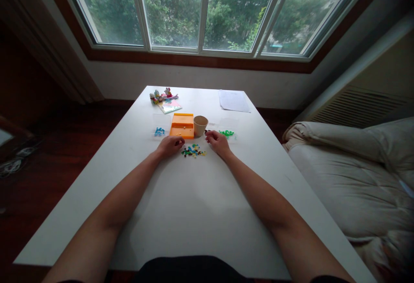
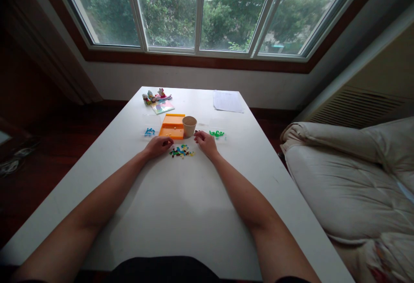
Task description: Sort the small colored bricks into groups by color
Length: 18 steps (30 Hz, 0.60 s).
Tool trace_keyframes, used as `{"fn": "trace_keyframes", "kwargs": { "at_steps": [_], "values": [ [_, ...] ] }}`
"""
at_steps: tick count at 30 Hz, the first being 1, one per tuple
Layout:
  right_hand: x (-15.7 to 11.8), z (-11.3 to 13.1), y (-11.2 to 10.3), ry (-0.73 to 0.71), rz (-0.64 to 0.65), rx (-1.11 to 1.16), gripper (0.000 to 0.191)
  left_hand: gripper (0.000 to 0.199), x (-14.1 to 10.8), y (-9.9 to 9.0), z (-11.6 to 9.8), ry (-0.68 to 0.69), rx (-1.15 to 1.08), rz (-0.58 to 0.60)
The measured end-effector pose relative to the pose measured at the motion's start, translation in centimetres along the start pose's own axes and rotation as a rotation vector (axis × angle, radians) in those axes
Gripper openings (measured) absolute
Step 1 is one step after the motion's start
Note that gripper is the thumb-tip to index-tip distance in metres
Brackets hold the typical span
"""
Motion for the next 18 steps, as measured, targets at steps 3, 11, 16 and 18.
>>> {"fn": "trace_keyframes", "kwargs": {
  "at_steps": [3, 11, 16, 18],
  "values": [
    [-0.5, 1.1, 0.5, -0.073, 0.04, -0.083, 0.022, 0.022, -0.1, 0.1, -0.3, 0.03, -0.033, 0.027],
    [-1.8, 3.9, 2.5, -0.346, 0.193, -0.295, 0.019, 0.025, -0.3, 0.2, -1.0, 0.049, -0.11, 0.135],
    [-2.4, 4.4, 3.3, -0.423, 0.25, -0.365, 0.02, 0.025, -0.3, 0.4, -1.1, 0.041, -0.133, 0.159],
    [-2.5, 4.4, 3.4, -0.424, 0.263, -0.378, 0.021, 0.024, -0.3, 0.6, -1.1, 0.051, -0.144, 0.152]
  ]
}}
Point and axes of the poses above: each hand's wrist, its own x-axis towards the middle knuckle, its own y-axis out of the palm, z = x × y, the point moved 9 cm from there along x, towards the middle knuckle, and after that the axes turned 7 degrees about -z, right-handed, at the moved point
